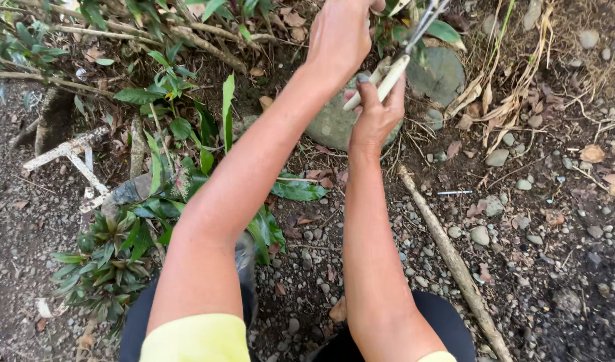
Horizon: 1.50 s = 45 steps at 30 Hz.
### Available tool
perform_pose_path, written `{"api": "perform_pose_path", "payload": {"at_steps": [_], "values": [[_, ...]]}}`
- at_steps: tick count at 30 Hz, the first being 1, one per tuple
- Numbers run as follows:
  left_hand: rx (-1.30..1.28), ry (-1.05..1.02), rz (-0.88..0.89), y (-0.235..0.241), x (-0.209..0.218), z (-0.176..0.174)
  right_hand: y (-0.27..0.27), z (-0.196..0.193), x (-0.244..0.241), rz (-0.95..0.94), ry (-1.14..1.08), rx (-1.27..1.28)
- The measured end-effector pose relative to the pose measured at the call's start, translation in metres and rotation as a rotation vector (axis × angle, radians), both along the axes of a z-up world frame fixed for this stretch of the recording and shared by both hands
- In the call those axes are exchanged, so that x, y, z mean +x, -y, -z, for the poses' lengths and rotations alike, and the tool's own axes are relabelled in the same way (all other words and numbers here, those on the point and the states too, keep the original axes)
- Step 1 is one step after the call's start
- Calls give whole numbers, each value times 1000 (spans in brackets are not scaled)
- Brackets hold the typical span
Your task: The person uses pruning shears to cut stems and leaves from low-growing plants in a garden bed. They repeatedly reach into the foliage, grasp individual stems, and snip them near the base, then move to adjacent areas to continue trimming.
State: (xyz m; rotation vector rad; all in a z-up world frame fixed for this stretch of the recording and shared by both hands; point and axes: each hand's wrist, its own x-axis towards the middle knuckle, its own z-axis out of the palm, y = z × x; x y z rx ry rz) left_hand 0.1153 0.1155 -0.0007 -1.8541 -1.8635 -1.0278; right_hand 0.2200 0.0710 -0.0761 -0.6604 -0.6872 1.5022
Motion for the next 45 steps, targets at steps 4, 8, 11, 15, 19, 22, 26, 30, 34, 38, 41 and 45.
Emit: {"api": "perform_pose_path", "payload": {"at_steps": [4, 8, 11, 15, 19, 22, 26, 30, 34, 38, 41, 45], "values": [[-472, -33, -128, -43, -20, 12, -2, 19, 10, -148, -19, 88], [-525, -56, -214, -70, -28, 23, 3, 19, 26, -166, 192, 180], [-398, -70, -221, -80, -31, 43, 7, 18, 30, -140, 362, 173], [-103, 45, -103, -82, -39, 64, 4, 11, 33, -118, 549, 168], [-216, 447, 42, -81, -37, 79, -1, 3, 31, -21, 621, 267], [-246, 587, 86, -79, -31, 80, -6, -4, 28, -126, 569, -1], [-111, 546, 126, -78, -25, 78, -6, -12, 32, -114, 566, 101], [-24, 460, 171, -79, -21, 81, -10, -12, 37, -142, 589, 49], [-89, 608, 234, -74, -23, 83, -16, -10, 46, -123, 574, 11], [-79, 540, 244, -71, -31, 83, -26, -15, 65, -177, 528, 2], [-124, 712, 317, -68, -39, 88, -32, -24, 85, -276, 578, 71], [-159, 711, 310, -69, -49, 98, -34, -32, 92, -346, 764, 73]]}}
